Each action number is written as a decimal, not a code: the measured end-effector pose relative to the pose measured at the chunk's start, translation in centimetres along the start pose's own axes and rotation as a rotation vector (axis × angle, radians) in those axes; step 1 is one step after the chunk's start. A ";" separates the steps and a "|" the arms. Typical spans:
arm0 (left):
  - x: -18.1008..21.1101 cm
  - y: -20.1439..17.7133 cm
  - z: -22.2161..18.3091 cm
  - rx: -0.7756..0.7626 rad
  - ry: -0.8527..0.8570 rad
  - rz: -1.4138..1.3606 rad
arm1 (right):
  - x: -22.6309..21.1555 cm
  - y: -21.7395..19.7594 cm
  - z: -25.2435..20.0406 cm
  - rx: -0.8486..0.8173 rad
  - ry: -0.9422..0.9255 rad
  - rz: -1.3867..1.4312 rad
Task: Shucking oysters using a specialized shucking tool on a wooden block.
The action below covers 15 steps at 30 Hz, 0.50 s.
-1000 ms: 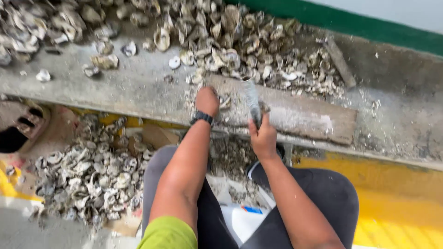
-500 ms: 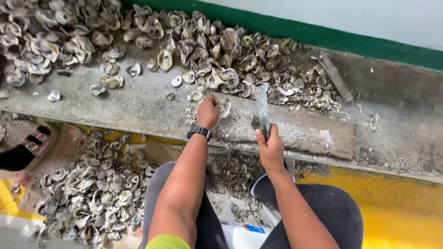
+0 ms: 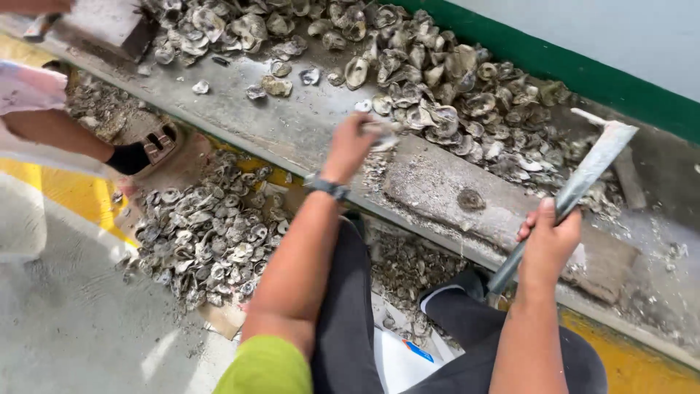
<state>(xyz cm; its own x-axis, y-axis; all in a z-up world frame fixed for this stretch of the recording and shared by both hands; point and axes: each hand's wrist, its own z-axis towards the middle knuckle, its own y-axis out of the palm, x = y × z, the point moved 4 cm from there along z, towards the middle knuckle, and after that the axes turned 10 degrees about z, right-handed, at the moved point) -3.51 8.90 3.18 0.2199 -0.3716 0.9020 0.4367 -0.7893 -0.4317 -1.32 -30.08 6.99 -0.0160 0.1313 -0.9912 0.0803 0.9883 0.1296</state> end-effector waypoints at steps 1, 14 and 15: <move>0.0 -2.9 -2.5 -0.016 0.009 -0.003 | -0.8 -0.7 0.2 0.018 -0.005 -0.002; 6.3 -5.8 -13.1 0.129 0.381 0.804 | -4.5 -6.7 1.1 0.168 0.134 0.342; 9.3 -2.3 -12.5 0.038 0.511 0.649 | -3.5 -5.9 1.3 0.232 0.192 0.329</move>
<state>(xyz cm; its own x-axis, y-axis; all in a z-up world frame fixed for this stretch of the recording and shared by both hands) -13.40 1.11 12.69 0.0186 -0.9314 0.3634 0.3910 -0.3278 -0.8601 -0.45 -36.43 9.66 -0.1354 0.4697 -0.8724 0.3330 0.8509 0.4064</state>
